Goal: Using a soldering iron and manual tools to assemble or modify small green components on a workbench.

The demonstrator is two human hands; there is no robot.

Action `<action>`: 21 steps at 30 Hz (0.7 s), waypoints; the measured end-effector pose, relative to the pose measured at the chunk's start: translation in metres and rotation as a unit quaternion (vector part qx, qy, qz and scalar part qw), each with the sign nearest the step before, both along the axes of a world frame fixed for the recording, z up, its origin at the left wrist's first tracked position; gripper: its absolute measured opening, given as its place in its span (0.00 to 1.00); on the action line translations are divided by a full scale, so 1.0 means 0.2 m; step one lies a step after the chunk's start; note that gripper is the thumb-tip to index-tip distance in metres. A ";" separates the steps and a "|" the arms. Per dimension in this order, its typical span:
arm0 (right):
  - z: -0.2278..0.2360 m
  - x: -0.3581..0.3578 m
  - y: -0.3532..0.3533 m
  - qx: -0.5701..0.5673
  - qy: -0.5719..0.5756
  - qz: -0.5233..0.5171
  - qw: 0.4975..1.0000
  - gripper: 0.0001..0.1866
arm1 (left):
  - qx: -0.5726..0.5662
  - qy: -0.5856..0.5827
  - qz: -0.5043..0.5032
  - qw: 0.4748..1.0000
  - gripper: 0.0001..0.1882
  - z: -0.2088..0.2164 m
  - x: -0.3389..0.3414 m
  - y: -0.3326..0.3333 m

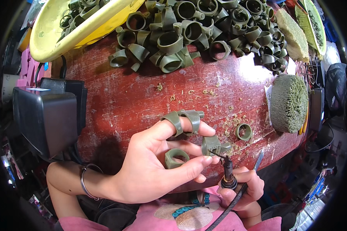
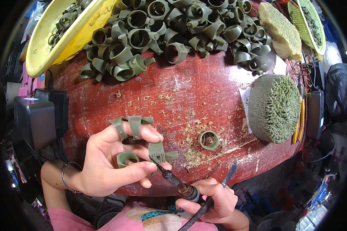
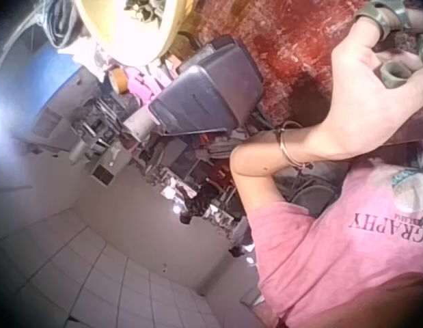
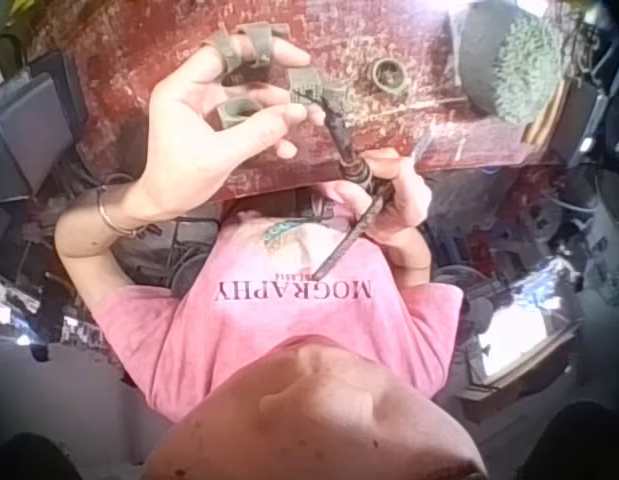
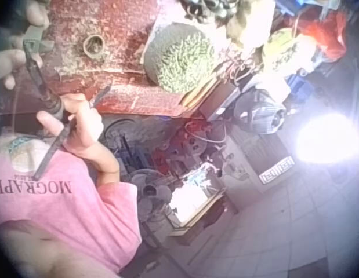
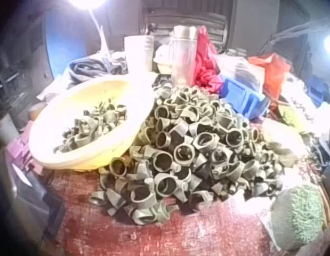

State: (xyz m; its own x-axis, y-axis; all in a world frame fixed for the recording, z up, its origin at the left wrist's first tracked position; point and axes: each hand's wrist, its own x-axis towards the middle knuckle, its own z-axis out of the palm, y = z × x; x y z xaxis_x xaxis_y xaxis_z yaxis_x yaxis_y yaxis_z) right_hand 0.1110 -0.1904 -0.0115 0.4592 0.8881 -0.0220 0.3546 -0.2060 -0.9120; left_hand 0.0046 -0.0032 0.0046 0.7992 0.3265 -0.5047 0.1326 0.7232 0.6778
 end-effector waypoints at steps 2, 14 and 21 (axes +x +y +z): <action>0.00 0.00 0.00 0.002 0.001 -0.003 1.000 0.20 | 0.008 0.005 -0.004 1.000 0.20 0.00 0.00 0.00; 0.00 0.00 0.01 0.009 -0.002 -0.004 1.000 0.20 | 0.009 0.000 -0.003 1.000 0.20 0.00 0.00 0.00; 0.00 0.00 0.00 -0.001 0.003 -0.001 1.000 0.20 | 0.012 0.002 0.000 1.000 0.20 0.00 0.00 0.00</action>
State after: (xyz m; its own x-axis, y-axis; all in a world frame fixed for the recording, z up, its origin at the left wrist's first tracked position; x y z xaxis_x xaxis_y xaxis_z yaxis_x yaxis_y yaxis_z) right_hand 0.1105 -0.1905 -0.0113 0.4616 0.8866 -0.0278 0.3477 -0.2096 -0.9139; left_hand 0.0052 -0.0032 0.0044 0.7974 0.3380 -0.4999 0.1352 0.7072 0.6939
